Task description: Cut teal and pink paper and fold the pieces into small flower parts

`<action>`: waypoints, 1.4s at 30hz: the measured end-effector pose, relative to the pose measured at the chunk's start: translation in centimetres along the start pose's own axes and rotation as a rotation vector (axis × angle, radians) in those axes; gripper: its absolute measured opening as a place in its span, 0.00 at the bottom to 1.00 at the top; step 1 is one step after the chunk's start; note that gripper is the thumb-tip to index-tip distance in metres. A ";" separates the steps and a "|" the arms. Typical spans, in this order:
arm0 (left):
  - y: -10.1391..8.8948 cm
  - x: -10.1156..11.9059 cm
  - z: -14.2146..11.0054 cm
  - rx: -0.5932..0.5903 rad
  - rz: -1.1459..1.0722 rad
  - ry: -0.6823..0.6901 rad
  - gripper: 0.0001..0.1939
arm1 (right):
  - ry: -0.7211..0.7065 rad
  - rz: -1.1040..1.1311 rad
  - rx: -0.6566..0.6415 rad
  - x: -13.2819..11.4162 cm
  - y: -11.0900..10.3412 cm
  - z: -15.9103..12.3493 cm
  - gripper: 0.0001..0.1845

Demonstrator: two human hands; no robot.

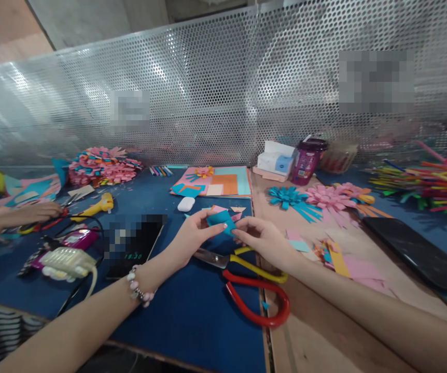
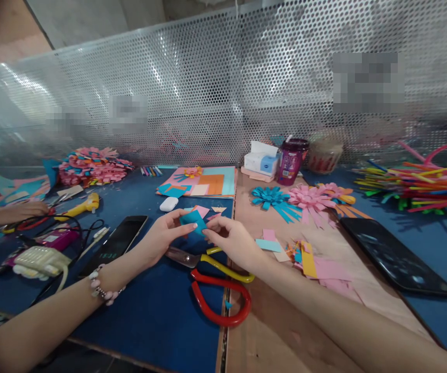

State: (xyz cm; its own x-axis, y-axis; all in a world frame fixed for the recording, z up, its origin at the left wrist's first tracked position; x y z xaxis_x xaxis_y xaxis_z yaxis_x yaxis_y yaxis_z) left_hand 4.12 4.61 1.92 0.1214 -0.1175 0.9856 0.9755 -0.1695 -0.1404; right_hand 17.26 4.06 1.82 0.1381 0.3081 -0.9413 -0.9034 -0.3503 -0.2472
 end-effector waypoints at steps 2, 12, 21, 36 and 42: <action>-0.2 0.2 0.0 0.018 0.023 0.018 0.20 | -0.009 -0.004 0.001 0.0 0.0 0.0 0.10; 0.0 0.2 0.1 0.013 0.021 0.028 0.14 | -0.015 -0.033 0.042 0.1 -0.3 0.2 0.13; 0.3 1.7 -0.2 -0.014 0.308 0.188 0.11 | -0.059 -0.046 0.024 0.0 -0.3 0.3 0.12; 0.0 1.3 -0.4 0.025 0.174 0.133 0.13 | 0.163 0.227 0.194 1.7 -0.1 -0.7 0.15; -0.2 0.8 -0.1 0.014 0.138 0.110 0.14 | 0.189 0.225 0.216 2.0 -0.3 -0.8 0.15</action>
Point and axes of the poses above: each hand's wrist, its own z-axis towards the middle knuckle, its own y-axis out of the palm, x = y × z, the point moved 9 cm from there along z, towards the middle knuckle
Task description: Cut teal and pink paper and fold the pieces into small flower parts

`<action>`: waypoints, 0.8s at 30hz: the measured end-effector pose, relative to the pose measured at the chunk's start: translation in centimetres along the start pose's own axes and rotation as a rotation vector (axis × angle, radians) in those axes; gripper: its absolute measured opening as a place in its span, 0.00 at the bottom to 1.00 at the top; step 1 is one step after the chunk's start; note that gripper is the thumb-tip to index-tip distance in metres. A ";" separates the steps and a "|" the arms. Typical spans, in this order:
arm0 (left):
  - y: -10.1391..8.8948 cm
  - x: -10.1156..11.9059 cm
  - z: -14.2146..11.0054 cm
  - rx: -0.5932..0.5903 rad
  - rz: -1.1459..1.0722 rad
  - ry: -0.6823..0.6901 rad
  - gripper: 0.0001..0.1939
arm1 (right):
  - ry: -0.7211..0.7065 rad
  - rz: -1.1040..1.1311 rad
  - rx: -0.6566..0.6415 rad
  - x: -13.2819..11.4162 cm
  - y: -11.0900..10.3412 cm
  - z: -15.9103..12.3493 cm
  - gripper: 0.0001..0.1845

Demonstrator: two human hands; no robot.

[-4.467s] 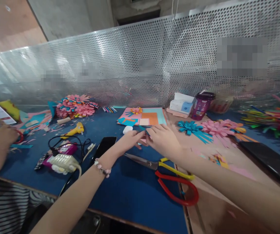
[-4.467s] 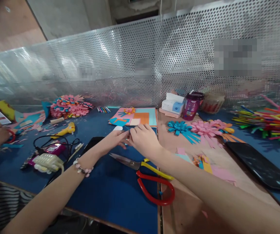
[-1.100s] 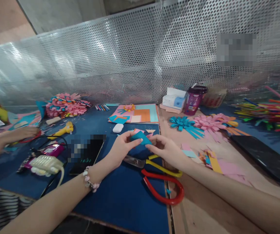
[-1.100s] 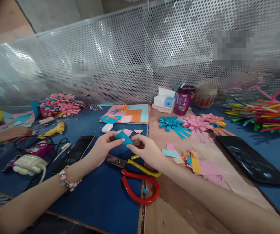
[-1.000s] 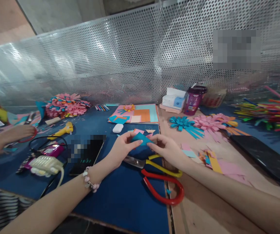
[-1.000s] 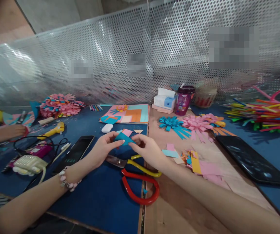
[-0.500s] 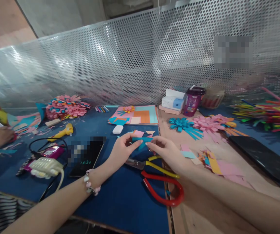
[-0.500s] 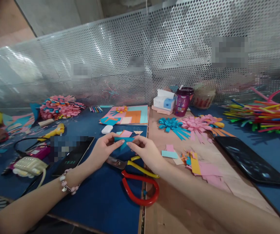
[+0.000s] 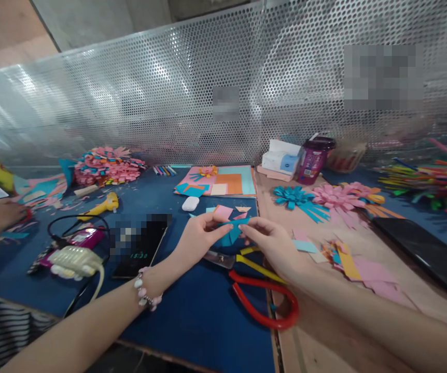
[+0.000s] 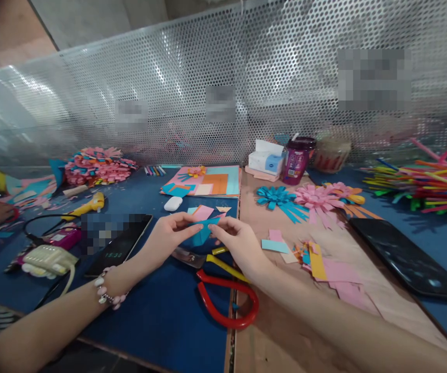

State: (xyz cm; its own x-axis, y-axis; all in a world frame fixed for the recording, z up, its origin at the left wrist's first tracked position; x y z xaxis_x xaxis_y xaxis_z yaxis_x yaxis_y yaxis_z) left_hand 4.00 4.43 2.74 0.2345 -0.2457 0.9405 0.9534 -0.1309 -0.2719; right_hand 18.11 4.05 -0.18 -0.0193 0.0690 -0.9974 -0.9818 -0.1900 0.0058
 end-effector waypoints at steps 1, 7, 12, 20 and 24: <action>0.0 -0.1 0.0 0.003 0.004 0.000 0.14 | 0.003 0.003 0.002 0.0 0.0 0.0 0.15; 0.0 -0.2 -0.1 0.002 0.016 -0.004 0.14 | 0.002 0.005 -0.001 0.2 0.0 0.1 0.16; 0.0 -0.2 -0.1 0.005 0.019 -0.003 0.14 | -0.011 -0.003 0.001 0.1 0.0 0.1 0.15; 0.0 -0.3 -0.1 0.004 0.019 -0.007 0.14 | -0.007 0.032 0.000 0.0 0.1 0.1 0.15; 0.0 -0.3 -0.1 0.011 0.002 -0.011 0.14 | -0.003 0.050 0.015 0.1 0.0 0.1 0.16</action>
Point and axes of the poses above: each hand's wrist, its own z-axis towards the middle knuckle, its own y-axis out of the palm, x = y × z, the point moved 9 cm from there along z, towards the middle knuckle
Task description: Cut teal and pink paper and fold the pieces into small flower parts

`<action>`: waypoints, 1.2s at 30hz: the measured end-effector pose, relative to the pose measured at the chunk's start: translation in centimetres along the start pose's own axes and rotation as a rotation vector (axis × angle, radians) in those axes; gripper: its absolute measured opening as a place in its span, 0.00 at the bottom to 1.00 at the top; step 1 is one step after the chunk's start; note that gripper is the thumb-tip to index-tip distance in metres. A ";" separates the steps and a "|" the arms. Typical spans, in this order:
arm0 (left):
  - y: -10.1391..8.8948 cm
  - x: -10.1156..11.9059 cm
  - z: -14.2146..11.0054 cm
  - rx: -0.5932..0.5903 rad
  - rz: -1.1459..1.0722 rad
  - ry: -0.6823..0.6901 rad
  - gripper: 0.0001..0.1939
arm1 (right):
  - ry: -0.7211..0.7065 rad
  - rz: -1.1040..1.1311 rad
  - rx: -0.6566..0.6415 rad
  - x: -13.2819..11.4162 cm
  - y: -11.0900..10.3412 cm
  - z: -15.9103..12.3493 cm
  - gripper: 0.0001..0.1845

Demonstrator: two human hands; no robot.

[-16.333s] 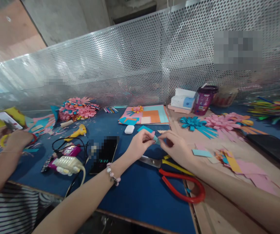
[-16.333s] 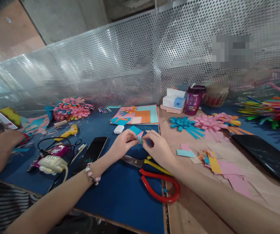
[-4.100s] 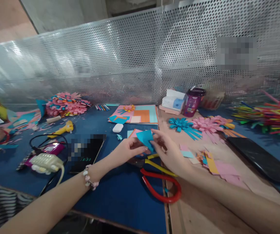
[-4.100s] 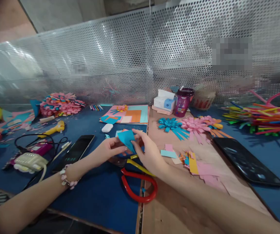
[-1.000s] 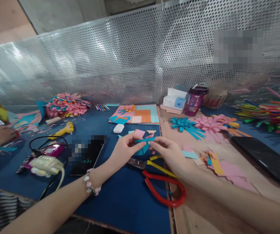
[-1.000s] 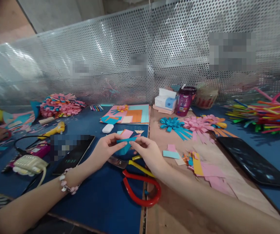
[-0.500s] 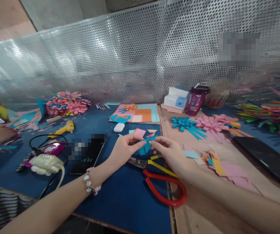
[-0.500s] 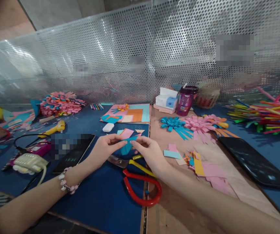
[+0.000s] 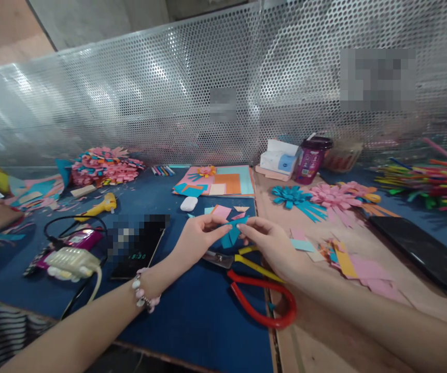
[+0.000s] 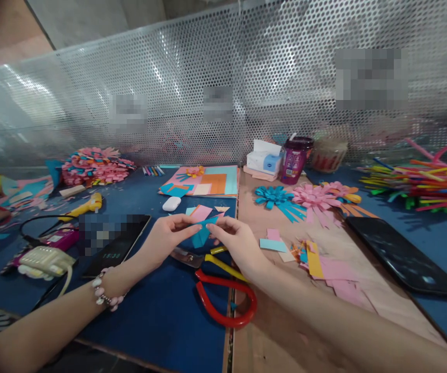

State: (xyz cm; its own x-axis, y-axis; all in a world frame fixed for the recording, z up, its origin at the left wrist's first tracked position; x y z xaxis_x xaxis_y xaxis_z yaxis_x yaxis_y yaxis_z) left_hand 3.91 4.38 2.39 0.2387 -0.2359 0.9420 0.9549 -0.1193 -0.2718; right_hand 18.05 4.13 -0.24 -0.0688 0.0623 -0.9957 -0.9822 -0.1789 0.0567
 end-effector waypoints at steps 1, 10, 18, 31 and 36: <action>0.0 0.0 0.0 0.002 0.002 0.002 0.14 | -0.001 0.004 0.000 0.0 0.0 0.0 0.16; 0.1 0.2 0.0 -0.007 0.042 -0.016 0.15 | 0.005 -0.001 0.044 0.2 -0.6 0.0 0.17; -0.1 0.3 -0.1 0.001 0.069 -0.003 0.15 | -0.010 0.046 0.042 0.0 -0.7 0.1 0.16; 0.0 0.5 -0.1 -0.006 0.053 -0.004 0.15 | 0.016 0.140 0.048 0.1 -0.7 0.1 0.17; -0.1 0.4 0.0 -0.005 0.054 -0.016 0.15 | 0.015 0.148 0.050 0.1 -0.8 0.1 0.16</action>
Point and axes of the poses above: each hand's wrist, its own z-axis towards the middle knuckle, its own y-axis out of the palm, x = y × z, the point moved 9 cm from there along z, towards the middle knuckle
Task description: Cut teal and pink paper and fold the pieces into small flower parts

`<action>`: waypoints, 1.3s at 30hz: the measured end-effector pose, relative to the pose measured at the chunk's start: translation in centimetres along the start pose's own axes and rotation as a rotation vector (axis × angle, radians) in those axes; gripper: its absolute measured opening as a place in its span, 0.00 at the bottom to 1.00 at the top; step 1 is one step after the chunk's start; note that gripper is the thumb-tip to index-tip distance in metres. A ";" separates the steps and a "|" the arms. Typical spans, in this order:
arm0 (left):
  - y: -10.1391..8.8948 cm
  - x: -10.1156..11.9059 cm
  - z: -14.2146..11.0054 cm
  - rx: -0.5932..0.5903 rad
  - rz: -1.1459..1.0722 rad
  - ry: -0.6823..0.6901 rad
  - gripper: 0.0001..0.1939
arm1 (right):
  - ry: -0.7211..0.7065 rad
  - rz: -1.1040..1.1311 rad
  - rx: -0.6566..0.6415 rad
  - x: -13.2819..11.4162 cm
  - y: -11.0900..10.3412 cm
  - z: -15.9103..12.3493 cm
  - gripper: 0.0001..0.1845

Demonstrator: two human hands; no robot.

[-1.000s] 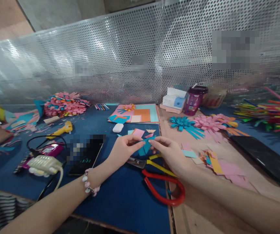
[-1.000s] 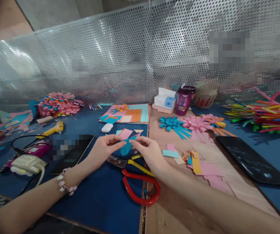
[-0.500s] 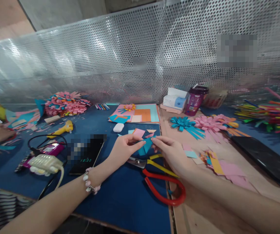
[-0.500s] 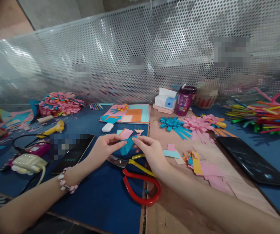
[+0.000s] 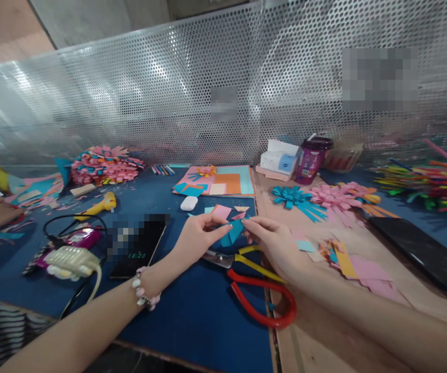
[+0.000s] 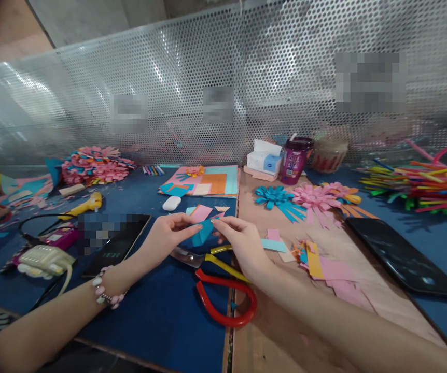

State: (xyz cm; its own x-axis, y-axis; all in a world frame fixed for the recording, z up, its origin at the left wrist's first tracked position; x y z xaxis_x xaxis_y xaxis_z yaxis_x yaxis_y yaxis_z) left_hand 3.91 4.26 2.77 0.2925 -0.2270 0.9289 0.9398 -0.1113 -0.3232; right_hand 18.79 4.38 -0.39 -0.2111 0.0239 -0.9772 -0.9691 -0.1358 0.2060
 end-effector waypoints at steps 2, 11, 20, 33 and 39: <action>0.0 0.0 0.0 -0.001 0.001 0.005 0.15 | 0.003 -0.001 -0.007 0.0 0.0 0.0 0.15; -0.1 0.0 0.1 -0.004 0.016 0.008 0.14 | 0.027 0.031 0.024 0.0 -0.2 0.0 0.17; -0.1 0.3 0.2 -0.010 0.043 0.044 0.13 | 0.059 0.057 0.048 0.2 -0.3 0.0 0.18; 0.0 -0.3 0.4 -0.022 0.009 0.010 0.14 | 0.050 0.113 0.046 0.2 -0.2 -0.1 0.15; -0.1 -0.6 0.4 -0.019 -0.002 0.004 0.14 | 0.079 0.167 0.030 0.1 0.1 -0.2 0.13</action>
State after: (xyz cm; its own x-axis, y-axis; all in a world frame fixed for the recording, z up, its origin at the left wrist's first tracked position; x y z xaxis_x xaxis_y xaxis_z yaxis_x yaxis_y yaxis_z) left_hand 3.76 4.82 2.29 0.2901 -0.2311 0.9287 0.9368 -0.1297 -0.3249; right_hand 18.74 4.13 -0.53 -0.3601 -0.0741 -0.9300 -0.9250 -0.1013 0.3662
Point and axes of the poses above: each hand's wrist, its own z-axis towards the middle knuckle, its own y-axis out of the palm, x = y × z, the point moved 9 cm from there along z, towards the middle knuckle
